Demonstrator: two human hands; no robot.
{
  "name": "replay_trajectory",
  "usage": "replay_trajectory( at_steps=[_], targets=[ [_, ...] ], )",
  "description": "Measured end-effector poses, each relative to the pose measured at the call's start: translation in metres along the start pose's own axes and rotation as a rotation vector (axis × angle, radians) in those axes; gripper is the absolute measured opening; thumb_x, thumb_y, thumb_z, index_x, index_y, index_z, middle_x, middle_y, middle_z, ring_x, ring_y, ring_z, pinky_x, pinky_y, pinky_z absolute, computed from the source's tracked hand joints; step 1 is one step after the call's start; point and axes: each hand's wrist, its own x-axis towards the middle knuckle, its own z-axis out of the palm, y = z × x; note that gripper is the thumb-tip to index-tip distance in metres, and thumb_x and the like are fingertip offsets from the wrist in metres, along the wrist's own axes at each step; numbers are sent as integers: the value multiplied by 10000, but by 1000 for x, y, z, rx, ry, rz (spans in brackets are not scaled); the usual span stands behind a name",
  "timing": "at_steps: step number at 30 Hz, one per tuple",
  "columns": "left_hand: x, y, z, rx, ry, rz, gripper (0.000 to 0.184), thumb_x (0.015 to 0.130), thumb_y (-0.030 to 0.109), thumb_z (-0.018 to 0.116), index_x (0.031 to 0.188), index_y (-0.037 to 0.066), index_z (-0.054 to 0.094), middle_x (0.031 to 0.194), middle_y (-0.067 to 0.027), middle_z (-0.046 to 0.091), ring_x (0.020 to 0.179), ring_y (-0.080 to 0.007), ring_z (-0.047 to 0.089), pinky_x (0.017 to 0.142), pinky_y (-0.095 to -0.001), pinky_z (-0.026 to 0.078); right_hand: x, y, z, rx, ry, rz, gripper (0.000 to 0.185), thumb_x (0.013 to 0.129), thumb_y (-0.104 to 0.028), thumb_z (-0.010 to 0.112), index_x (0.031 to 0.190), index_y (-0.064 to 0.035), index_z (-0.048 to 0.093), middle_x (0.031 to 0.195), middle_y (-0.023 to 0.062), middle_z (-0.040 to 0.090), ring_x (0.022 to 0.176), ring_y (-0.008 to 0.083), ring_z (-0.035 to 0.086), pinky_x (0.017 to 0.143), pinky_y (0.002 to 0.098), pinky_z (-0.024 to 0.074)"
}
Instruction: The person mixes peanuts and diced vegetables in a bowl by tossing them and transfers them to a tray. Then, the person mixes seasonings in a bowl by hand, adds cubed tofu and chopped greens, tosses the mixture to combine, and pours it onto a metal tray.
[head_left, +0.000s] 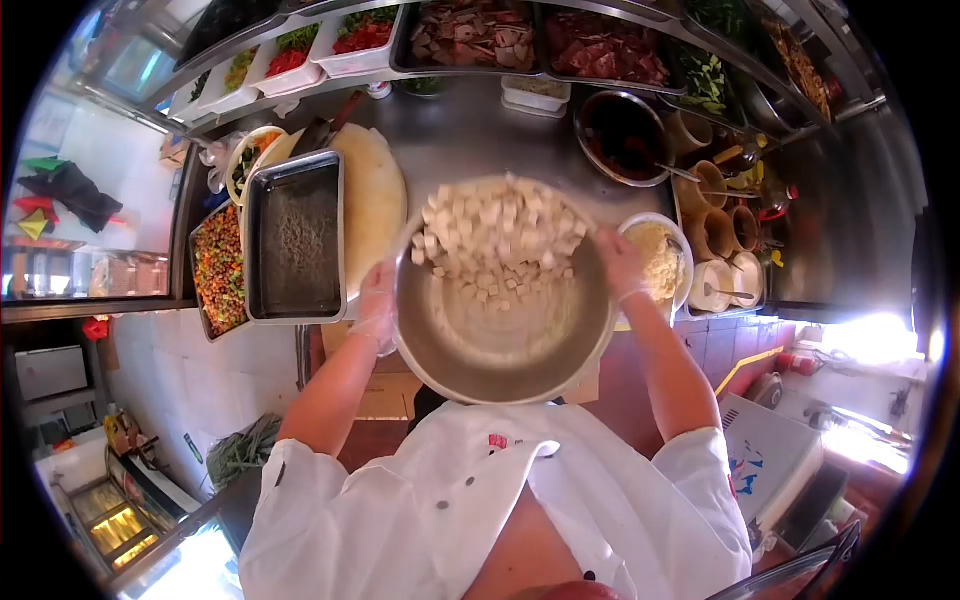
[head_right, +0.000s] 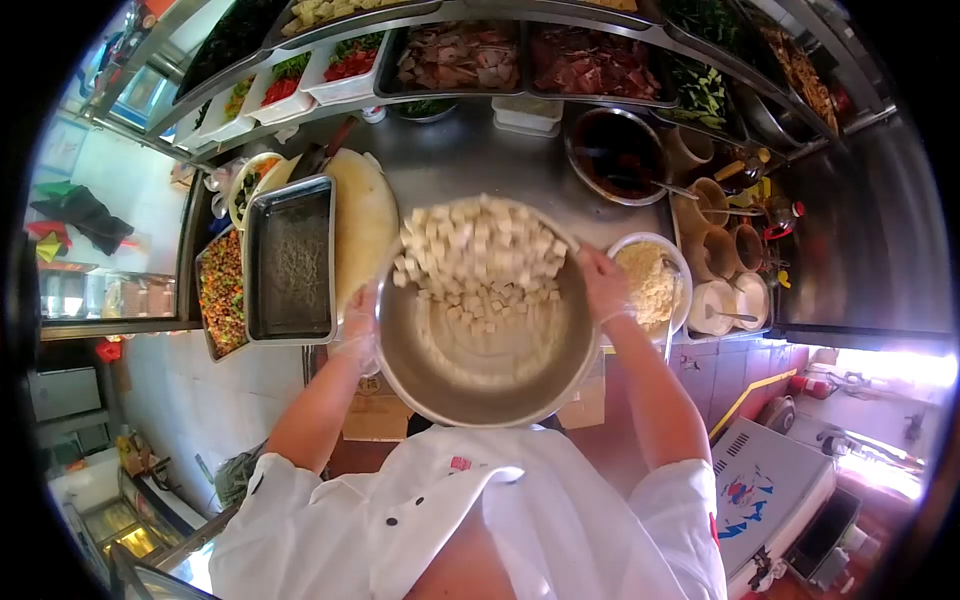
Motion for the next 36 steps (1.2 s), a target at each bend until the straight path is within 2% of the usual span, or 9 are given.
replay_trajectory(
  at_steps=[5,7,9,12,15,24,28,31,36],
  targets=[
    [20,35,20,62,-9,-100,376,1019,390,523,1061,37,645,898,-51,632,780,-147,564,713,-323,484,25,26,30,193,-46,115,465,976,-391,602,1276,-41,660,1175,127,709,1065,184,644,941,310,482],
    [25,69,29,106,-35,-30,380,1016,385,523,1072,30,644,907,-55,635,802,-149,564,736,-325,479,42,12,12,-78,-5,39,535,975,-470,590,1327,-69,632,1229,105,685,1101,186,620,966,316,471],
    [8,106,30,71,-63,96,398,1014,400,529,1080,25,644,919,-55,640,826,-144,566,752,-321,479,33,-51,-15,218,13,188,546,966,-451,597,1320,-36,625,1200,137,702,1069,212,651,961,321,475],
    [-3,87,20,1,46,236,451,1012,432,533,1071,2,656,958,-67,666,865,-140,576,774,-316,481,7,-69,-42,251,69,-99,582,969,-490,584,1328,-33,623,1217,148,696,1077,229,650,966,328,474],
    [21,-28,3,123,72,97,476,1011,429,527,1087,-21,662,987,-90,682,891,-155,592,797,-331,484,-2,47,9,-199,53,14,554,985,-469,578,1336,-43,623,1211,129,698,1064,221,643,963,319,473],
    [149,35,50,565,-128,207,544,1013,487,482,1320,50,582,1192,-124,671,1072,-239,622,962,-358,461,5,56,45,263,196,63,468,1022,-378,517,1310,-27,631,1166,162,694,1056,241,630,958,334,467],
    [85,89,57,426,-211,258,587,1009,544,459,1371,89,538,1317,-146,611,1220,-250,568,1033,-353,429,-63,103,62,242,225,169,497,1033,-420,476,1295,-20,612,1156,191,659,1019,268,622,930,366,477],
    [50,78,38,745,9,369,619,1011,528,464,1362,19,508,1250,-151,618,1191,-253,567,1038,-345,419,-126,94,62,145,78,325,597,1012,-520,467,1327,-24,576,1169,187,631,983,259,612,910,382,478],
    [53,-34,12,195,-43,152,528,1026,472,488,1224,-9,584,1106,-96,646,944,-184,602,867,-342,493,-54,123,46,358,-27,337,648,996,-557,458,1358,-31,567,1235,191,643,1105,310,613,970,392,462]
  ],
)
